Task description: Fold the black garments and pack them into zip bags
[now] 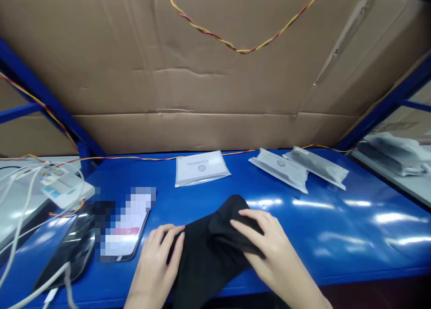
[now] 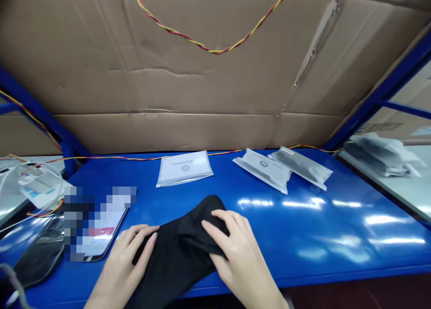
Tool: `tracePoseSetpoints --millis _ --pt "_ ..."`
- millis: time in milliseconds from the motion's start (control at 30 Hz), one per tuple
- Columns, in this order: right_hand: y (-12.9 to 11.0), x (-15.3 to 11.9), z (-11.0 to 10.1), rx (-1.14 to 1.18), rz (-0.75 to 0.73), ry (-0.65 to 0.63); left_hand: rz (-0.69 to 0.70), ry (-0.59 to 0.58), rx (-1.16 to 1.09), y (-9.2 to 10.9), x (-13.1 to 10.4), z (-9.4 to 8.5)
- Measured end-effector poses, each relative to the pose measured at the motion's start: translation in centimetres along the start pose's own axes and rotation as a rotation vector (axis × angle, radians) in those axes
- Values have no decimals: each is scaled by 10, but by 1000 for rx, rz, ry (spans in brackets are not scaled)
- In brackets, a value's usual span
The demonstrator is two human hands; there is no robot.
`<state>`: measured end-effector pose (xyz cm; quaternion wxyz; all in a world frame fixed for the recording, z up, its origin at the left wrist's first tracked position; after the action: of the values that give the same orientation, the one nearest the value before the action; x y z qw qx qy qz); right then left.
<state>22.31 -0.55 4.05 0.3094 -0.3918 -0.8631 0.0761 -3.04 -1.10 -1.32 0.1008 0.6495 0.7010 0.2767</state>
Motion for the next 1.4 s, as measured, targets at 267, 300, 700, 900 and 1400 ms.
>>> tracePoseSetpoints --millis 267,300,700,900,1400 --pt "25 -18 -2 -9 275 41 17 -1 -11 -2 0 0" --pt "30 -20 -2 -44 334 54 18 -3 -17 -1 0 0" --pt "48 7 1 -96 463 -17 54 -73 -82 9 -9 -1" --pt "3 20 -18 -206 45 134 104 -137 -115 36 -12 6" --pt "-17 -10 3 -111 -53 -145 233 -5 -39 73 -16 8"
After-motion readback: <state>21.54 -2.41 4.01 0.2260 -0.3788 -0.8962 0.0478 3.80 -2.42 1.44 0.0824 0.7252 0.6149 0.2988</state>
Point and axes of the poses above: each hand's wrist, its own x-axis towards the middle knuckle, its own z-axis out of the palm, y = z × x, the point moved 4 cm from there along x, towards the middle knuckle, and after that the axes turned 14 degrees about -z, right-handed, at the moved point
